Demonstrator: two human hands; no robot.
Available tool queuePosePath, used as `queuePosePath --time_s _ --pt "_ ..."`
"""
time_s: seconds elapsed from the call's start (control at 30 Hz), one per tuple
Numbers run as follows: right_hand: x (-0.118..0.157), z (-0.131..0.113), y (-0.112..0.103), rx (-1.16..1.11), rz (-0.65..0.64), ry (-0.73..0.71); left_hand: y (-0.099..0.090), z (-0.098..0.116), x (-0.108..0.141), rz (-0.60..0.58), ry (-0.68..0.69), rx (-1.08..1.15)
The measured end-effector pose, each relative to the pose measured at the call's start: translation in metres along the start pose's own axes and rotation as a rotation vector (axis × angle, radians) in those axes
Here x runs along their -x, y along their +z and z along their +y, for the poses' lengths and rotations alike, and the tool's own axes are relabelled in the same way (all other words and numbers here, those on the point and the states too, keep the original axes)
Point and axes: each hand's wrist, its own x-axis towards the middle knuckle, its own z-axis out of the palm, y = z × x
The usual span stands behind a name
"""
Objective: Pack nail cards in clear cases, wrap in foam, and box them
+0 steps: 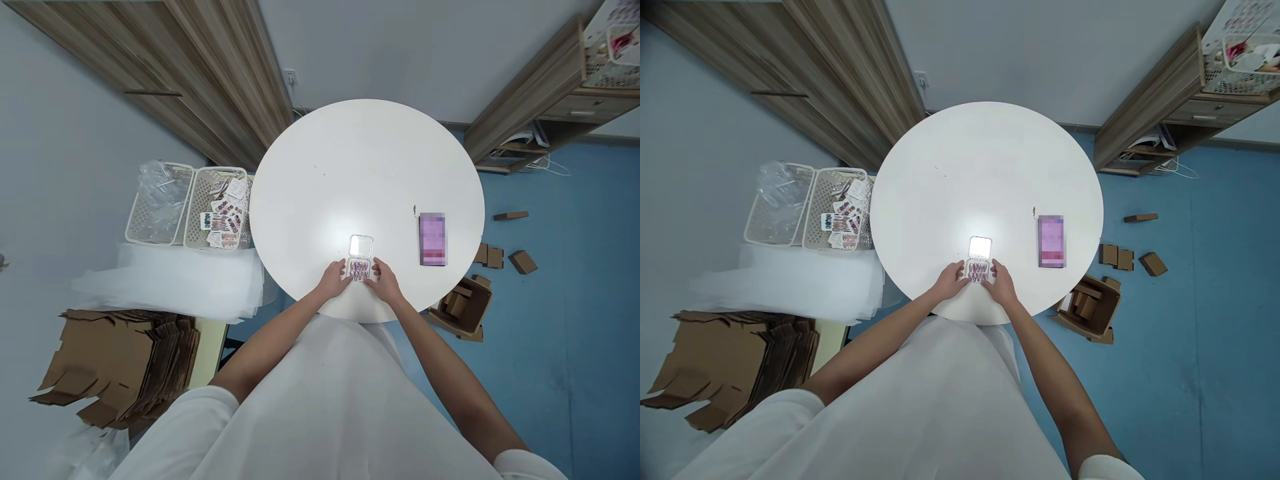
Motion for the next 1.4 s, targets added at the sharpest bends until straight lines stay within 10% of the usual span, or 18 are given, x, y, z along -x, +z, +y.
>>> queuePosePath --time_s 0.5,0.87,1.4 --pt "0.017 -0.016 0.02 -0.301 0.254 0.213 0.003 -0.01 -0.012 -0.035 -0.072 0.258" --pt "0.085 -0.016 0.024 -1.01 0.547 0.371 -0.002 0.017 -0.017 -0.557 0.025 0.46" --pt "0.152 0.055 -0.019 -1.483 0.634 0.269 0.085 0.094 -0.011 -0.866 -0.149 0.546"
